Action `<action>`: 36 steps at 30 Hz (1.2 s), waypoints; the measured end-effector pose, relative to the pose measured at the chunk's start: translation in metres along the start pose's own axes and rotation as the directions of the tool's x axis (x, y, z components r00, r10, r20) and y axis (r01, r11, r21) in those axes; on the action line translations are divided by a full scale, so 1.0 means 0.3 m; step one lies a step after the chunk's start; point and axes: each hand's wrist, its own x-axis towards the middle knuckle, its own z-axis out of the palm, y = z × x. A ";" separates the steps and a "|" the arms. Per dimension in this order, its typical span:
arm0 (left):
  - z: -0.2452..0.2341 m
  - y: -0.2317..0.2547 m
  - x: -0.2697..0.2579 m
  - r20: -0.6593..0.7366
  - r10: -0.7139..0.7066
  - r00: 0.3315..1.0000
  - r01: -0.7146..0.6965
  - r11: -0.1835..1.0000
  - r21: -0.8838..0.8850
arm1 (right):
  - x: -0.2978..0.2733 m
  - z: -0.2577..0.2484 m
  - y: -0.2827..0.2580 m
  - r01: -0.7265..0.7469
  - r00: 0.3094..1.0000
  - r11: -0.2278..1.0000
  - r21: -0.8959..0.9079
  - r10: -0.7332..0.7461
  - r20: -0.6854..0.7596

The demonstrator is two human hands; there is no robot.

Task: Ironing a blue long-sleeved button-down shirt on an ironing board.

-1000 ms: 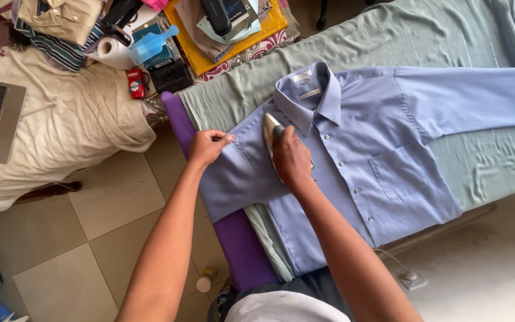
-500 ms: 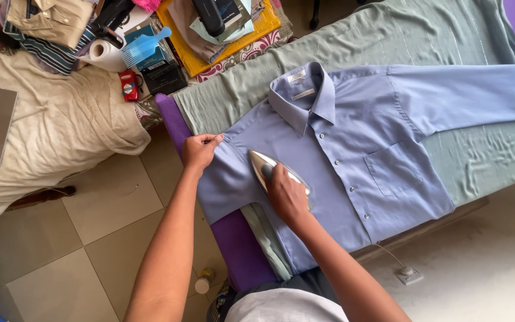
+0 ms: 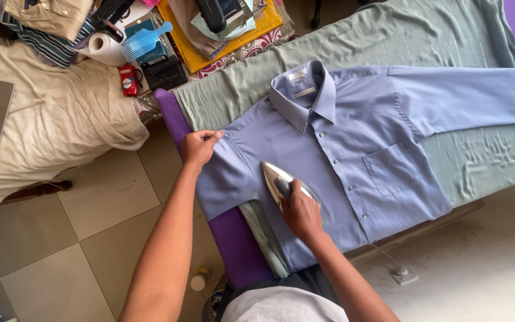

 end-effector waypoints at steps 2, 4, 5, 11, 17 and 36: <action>-0.003 0.001 -0.004 0.001 -0.009 1.000 0.009 1.000 -0.007 | 0.055 -0.045 -0.005 0.033 0.999 0.996 0.085 -0.031 -0.028; -0.008 0.002 -0.001 -0.001 -0.016 1.000 0.016 1.000 -0.016 | 0.098 -0.098 -0.008 0.073 0.996 0.983 0.167 -0.063 -0.060; -0.008 0.002 -0.001 0.005 -0.017 1.000 0.017 1.000 -0.012 | 0.106 -0.130 -0.007 0.043 0.999 0.935 0.353 -0.030 -0.043; -0.008 -0.011 0.011 0.051 -0.021 0.998 0.023 0.999 -0.023 | 0.088 -0.310 -0.031 -0.111 0.992 0.598 0.794 0.110 0.056; -0.011 -0.004 0.005 0.059 -0.020 0.998 0.022 0.999 -0.036 | 0.020 -0.330 0.003 -0.123 0.986 0.499 0.858 0.163 0.047; -0.012 0.006 -0.001 0.057 -0.003 0.998 0.008 0.997 -0.077 | -0.048 -0.273 0.086 -0.116 0.980 0.427 0.897 0.198 0.032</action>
